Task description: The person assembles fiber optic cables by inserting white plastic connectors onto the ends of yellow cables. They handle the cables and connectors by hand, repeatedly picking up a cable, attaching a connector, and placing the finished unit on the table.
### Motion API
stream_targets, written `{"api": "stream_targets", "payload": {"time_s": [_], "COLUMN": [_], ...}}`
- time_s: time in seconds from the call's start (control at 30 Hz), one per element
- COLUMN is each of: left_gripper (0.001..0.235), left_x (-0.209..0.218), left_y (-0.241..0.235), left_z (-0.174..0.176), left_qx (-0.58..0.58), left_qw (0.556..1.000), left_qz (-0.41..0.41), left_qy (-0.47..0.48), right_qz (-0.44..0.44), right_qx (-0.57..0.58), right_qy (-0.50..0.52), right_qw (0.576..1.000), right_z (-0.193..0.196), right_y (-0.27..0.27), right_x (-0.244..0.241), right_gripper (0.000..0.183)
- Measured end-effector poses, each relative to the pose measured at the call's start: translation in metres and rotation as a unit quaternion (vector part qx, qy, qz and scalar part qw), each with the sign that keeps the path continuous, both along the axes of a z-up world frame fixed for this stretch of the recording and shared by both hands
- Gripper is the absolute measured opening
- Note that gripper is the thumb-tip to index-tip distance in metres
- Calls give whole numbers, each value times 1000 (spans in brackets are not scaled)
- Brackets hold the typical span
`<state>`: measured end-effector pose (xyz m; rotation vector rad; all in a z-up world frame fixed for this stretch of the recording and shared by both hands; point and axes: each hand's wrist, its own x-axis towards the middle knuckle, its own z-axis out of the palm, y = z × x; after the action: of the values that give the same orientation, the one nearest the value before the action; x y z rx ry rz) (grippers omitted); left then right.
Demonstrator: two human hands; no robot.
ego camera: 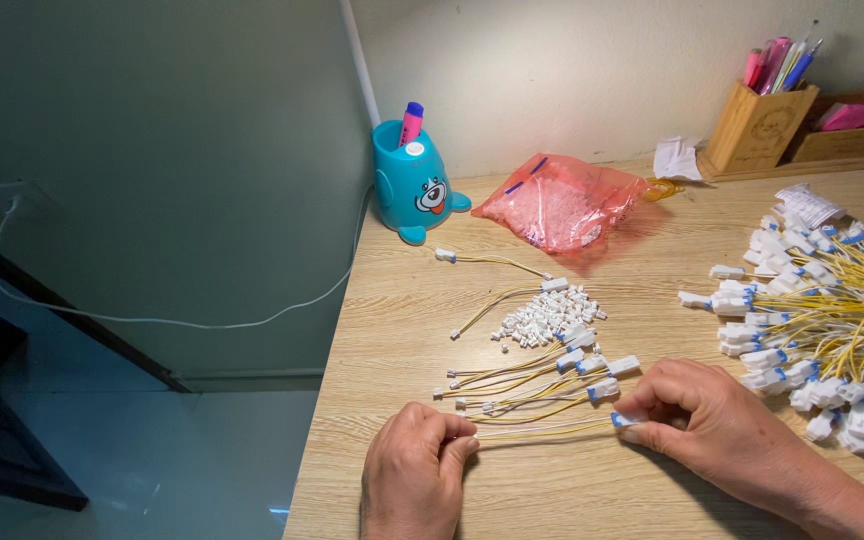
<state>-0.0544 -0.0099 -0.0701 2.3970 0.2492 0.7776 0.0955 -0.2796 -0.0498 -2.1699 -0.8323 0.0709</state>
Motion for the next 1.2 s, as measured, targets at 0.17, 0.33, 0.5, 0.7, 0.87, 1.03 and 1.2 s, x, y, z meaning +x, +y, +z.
{"api": "stream_targets", "payload": {"time_s": [0.17, 0.33, 0.5, 0.7, 0.87, 1.03, 1.2], "left_gripper": [8, 9, 8, 6, 5, 6, 8], "left_x": [1, 2, 0, -4, -3, -3, -2], "left_y": [3, 4, 1, -1, 1, 0, 1], "left_z": [-4, -6, 0, 10, 4, 6, 2], "left_qx": [-2, -4, -1, -1, -7, -9, -2], "left_qw": [1000, 1000, 1000, 1000, 1000, 1000, 1000], "left_qz": [-10, -1, -4, -6, 0, -3, 0], "left_qy": [-2, 7, -6, 5, 18, 17, 9], "right_qz": [-59, -69, -63, -110, -103, -97, -82], "right_qx": [-62, -65, -74, -118, -91, -91, -99], "right_qy": [31, 47, 77, 101, 111, 97, 72], "right_qw": [996, 994, 992, 982, 984, 986, 989], "right_z": [5, 3, 4, -6, -7, -1, 2], "right_y": [2, 0, 0, -2, -2, 0, 1], "right_x": [-2, 1, 3, 9, 9, 5, 5], "right_gripper": [15, 18, 11, 18, 17, 15, 15]}}
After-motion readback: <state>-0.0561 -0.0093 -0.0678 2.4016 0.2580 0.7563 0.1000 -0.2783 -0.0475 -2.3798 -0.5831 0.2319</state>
